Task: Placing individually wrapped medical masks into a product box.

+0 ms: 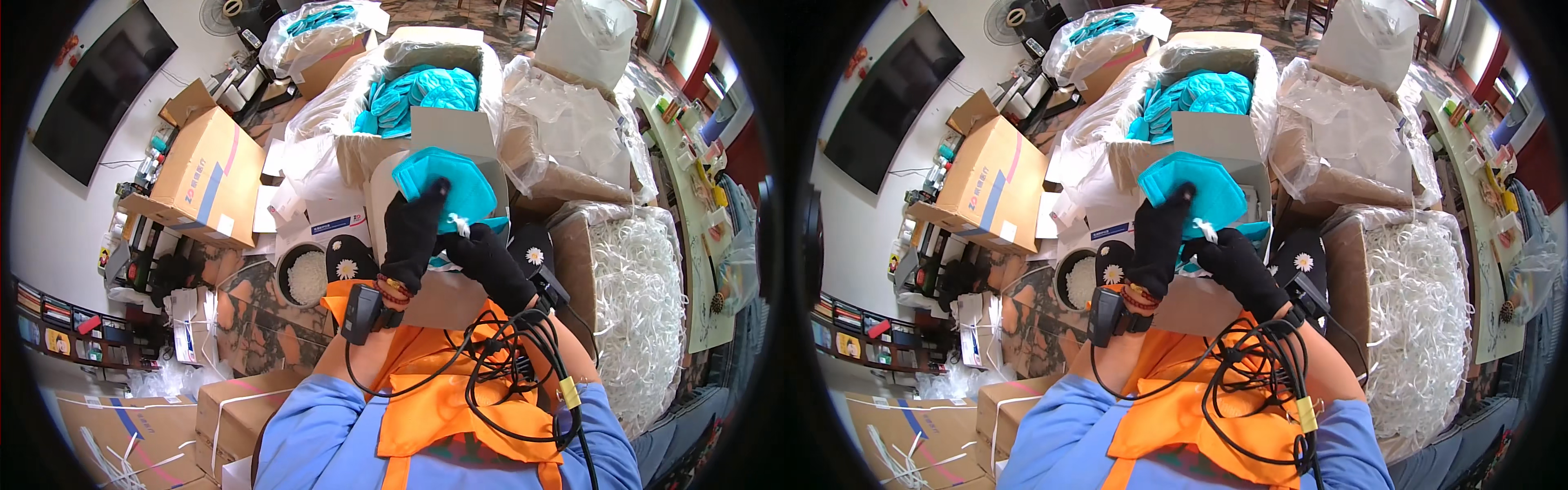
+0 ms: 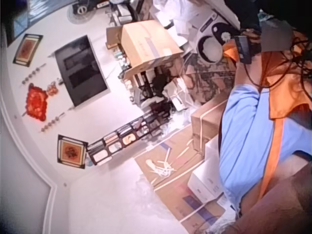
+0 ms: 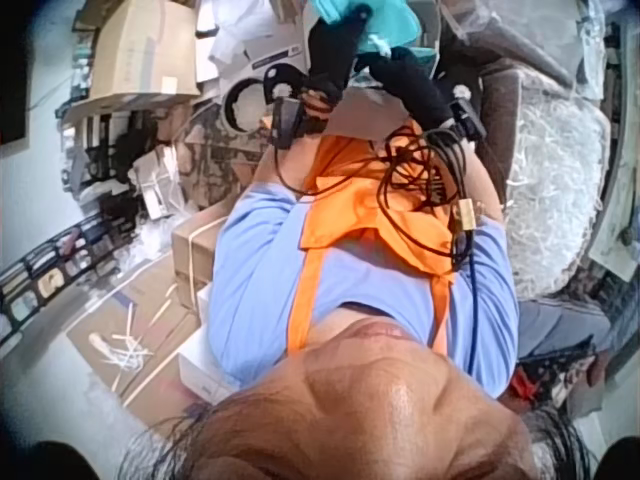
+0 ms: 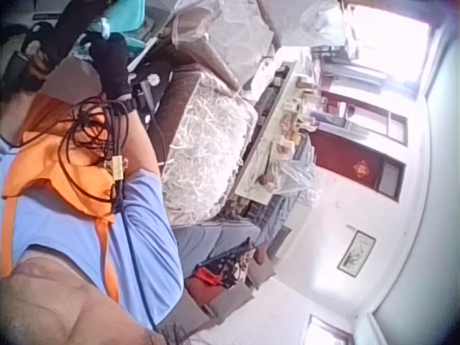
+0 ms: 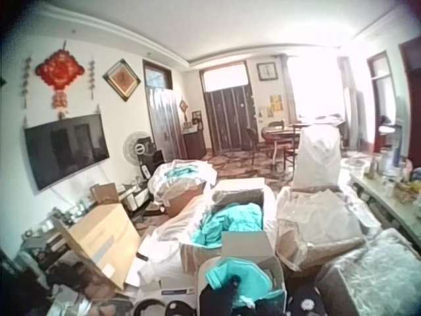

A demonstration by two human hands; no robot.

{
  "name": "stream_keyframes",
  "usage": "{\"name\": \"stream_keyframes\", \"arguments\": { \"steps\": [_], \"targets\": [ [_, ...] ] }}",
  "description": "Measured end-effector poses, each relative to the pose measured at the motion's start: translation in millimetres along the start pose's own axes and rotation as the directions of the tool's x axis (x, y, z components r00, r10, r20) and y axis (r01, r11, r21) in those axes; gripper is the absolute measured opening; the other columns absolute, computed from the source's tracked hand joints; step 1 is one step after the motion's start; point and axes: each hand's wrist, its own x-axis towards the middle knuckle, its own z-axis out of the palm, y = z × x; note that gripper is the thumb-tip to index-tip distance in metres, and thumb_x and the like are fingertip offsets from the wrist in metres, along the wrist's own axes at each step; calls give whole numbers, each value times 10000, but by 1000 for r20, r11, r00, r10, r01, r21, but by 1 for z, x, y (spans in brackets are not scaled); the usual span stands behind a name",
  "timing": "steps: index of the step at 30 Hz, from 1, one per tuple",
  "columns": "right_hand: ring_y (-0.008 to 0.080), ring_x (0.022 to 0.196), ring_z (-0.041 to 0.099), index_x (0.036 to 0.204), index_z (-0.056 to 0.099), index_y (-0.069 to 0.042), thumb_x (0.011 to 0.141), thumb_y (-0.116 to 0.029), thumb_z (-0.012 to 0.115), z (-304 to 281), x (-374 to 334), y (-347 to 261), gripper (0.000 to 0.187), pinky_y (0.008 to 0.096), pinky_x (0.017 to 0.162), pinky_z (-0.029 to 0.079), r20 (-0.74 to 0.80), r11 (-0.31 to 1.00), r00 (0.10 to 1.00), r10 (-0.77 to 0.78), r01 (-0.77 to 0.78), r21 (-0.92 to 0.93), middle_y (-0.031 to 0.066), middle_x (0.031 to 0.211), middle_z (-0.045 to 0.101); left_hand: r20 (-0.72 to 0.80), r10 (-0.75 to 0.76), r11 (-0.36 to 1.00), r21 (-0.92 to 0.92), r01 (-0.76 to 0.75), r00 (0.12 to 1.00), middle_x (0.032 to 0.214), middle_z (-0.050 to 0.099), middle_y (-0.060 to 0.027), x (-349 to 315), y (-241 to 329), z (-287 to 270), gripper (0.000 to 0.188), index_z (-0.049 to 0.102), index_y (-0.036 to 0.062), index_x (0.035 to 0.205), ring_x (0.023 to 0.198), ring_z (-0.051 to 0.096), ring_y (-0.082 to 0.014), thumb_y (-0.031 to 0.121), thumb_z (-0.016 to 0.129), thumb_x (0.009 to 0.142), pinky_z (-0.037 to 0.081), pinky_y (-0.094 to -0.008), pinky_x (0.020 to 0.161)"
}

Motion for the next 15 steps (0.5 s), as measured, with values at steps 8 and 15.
{"name": "stream_keyframes", "arguments": {
  "steps": [8,15],
  "targets": [
    [110,898,621,1089,633,-53,903,-217,676,-20,-12,-6,252,260,778,502,57,908,998,-37,9,419,11,979,661,431,186,624,643,-445,883,886,672,-178,-1,-29,-23,446,619,16,1199,744,653,-321,71,744,775,521,-387,655],
    [141,881,637,1049,636,-34,777,-28,729,-29,-21,-31,287,285,771,504,-149,862,869,-471,417,-288,61,923,674,307,497,722,372,-583,811,805,636,-183,-25,-37,-5,185,612,13,1038,711,625,-371,177,539,993,481,-413,608]
  ]
}}
